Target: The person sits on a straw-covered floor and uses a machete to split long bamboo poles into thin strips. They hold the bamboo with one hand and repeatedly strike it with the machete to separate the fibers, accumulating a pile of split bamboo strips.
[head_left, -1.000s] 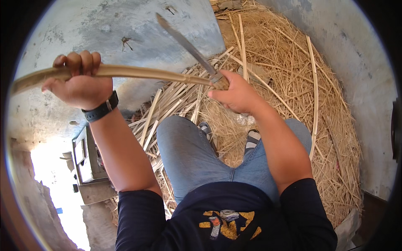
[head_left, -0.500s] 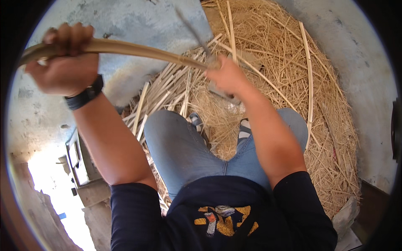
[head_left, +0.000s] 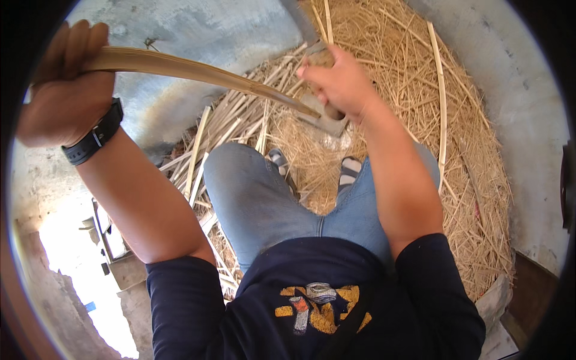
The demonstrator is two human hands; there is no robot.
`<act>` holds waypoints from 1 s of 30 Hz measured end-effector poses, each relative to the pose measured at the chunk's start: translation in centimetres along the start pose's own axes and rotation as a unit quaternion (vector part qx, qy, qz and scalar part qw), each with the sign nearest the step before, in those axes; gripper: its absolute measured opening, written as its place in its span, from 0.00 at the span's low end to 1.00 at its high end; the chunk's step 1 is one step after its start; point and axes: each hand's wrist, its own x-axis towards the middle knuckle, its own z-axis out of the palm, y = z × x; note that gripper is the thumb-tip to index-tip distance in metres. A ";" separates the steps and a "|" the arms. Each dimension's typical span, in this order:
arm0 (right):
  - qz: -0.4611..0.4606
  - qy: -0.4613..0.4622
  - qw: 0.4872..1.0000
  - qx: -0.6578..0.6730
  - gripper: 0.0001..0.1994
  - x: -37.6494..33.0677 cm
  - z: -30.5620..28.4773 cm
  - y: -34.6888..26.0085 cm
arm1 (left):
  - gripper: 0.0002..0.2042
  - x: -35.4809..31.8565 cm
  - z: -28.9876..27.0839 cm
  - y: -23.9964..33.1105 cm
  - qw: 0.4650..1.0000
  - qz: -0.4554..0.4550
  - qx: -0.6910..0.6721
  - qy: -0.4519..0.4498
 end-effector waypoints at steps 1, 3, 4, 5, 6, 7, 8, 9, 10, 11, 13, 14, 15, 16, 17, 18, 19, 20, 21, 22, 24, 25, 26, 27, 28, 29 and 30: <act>-0.007 -0.008 1.000 -0.015 0.20 -0.7 0.8 -0.7 | 0.29 0.3 -0.8 0.4 0.999 -0.024 -0.018 -0.032; -0.035 -0.036 0.998 -0.027 0.22 -1.8 2.4 -2.5 | 0.28 0.3 -1.4 1.0 0.997 -0.065 0.045 0.011; -0.069 -0.037 0.996 -0.035 0.21 -2.3 3.5 -2.3 | 0.29 -0.2 -1.1 0.7 0.991 -0.066 0.097 0.059; -0.105 -0.038 0.993 -0.042 0.21 -2.8 4.7 -2.2 | 0.31 -0.5 -0.8 0.5 0.981 -0.069 0.148 0.106; -0.160 -0.015 0.985 -0.068 0.20 -3.2 6.0 -0.8 | 0.32 -0.9 -1.0 0.2 0.982 -0.074 0.137 0.111; -0.213 0.012 0.972 -0.097 0.19 -3.2 6.7 1.1 | 0.34 -0.7 -1.4 0.0 0.983 -0.080 0.124 0.110; -0.175 0.011 0.976 -0.128 0.20 -3.0 7.0 4.2 | 0.36 -0.5 -1.7 -0.4 0.985 -0.087 0.108 0.106; -0.134 0.009 0.978 -0.158 0.22 -2.9 7.1 7.1 | 0.38 -0.3 -1.9 -1.1 0.986 -0.096 0.090 0.102; -0.028 -0.012 0.988 -0.150 0.23 -2.5 6.8 8.0 | 0.39 -0.4 -1.9 -1.2 0.981 -0.074 0.114 0.138; 0.079 -0.033 0.986 -0.141 0.24 -2.0 6.1 8.7 | 0.40 -0.7 -1.9 -1.1 0.974 -0.052 0.137 0.174; 0.120 -0.046 0.983 -0.130 0.26 -1.7 5.3 7.5 | 0.39 -1.2 -2.4 -0.7 0.979 -0.067 0.102 0.166; 0.140 -0.053 0.981 -0.125 0.26 -1.5 5.1 6.6 | 0.39 -1.3 -2.6 -0.3 0.980 -0.075 0.084 0.161; 0.053 -0.040 0.987 -0.143 0.27 -1.8 4.9 5.9 | 0.36 -1.0 -2.9 -0.3 0.989 -0.096 0.043 0.101; -0.033 -0.038 0.986 -0.156 0.28 -2.6 5.7 5.6 | 0.34 -0.9 -3.0 0.5 0.992 -0.120 0.011 0.044; -0.119 -0.035 0.978 -0.167 0.29 -2.9 6.4 5.4 | 0.33 -1.0 -2.8 0.6 0.991 -0.114 0.035 0.062; -0.187 -0.027 0.971 -0.147 0.29 -3.1 7.1 5.5 | 0.31 -1.0 -2.4 1.1 0.989 -0.109 0.061 0.081; -0.122 -0.037 0.984 -0.127 0.29 -3.1 7.5 5.7 | 0.30 -1.1 -2.1 1.6 0.985 -0.104 0.086 0.103; -0.057 -0.046 0.992 -0.107 0.30 -3.0 7.7 5.8 | 0.30 -1.1 -2.6 1.3 0.981 -0.095 0.112 0.124; -0.001 -0.056 0.995 -0.087 0.30 -2.5 7.9 5.5 | 0.30 -0.7 -2.8 1.6 0.977 -0.078 0.141 0.141; 0.033 -0.038 0.995 -0.083 0.30 -1.7 7.7 6.6 | 0.31 -0.3 -3.1 1.2 0.979 -0.072 0.125 0.145; 0.101 -0.003 0.992 -0.073 0.31 -0.1 7.5 10.2 | 0.33 -0.1 -4.4 0.0 0.982 -0.063 0.091 0.153; 0.088 -0.042 0.993 -0.072 0.32 -0.6 7.5 7.7 | 0.33 0.0 -5.6 0.5 0.989 -0.078 0.049 0.118; 0.076 -0.080 0.991 -0.072 0.32 -1.4 7.1 5.1 | 0.33 0.1 -7.0 1.3 0.992 -0.094 0.007 0.083; 0.070 -0.116 0.988 -0.071 0.32 -2.2 6.8 3.7 | 0.34 0.1 -7.1 1.3 0.992 -0.111 -0.021 0.058; -0.024 -0.090 0.991 -0.101 0.32 -1.9 7.2 4.1 | 0.34 0.3 -7.2 1.5 0.990 -0.126 -0.047 0.033; -0.118 -0.063 0.983 -0.129 0.32 -1.6 7.9 4.6 | 0.35 0.4 -7.4 1.8 0.987 -0.143 -0.071 0.010; -0.120 -0.058 0.981 -0.138 0.33 -1.4 7.8 4.9 | 0.35 0.7 -7.2 1.9 0.983 -0.155 -0.093 -0.016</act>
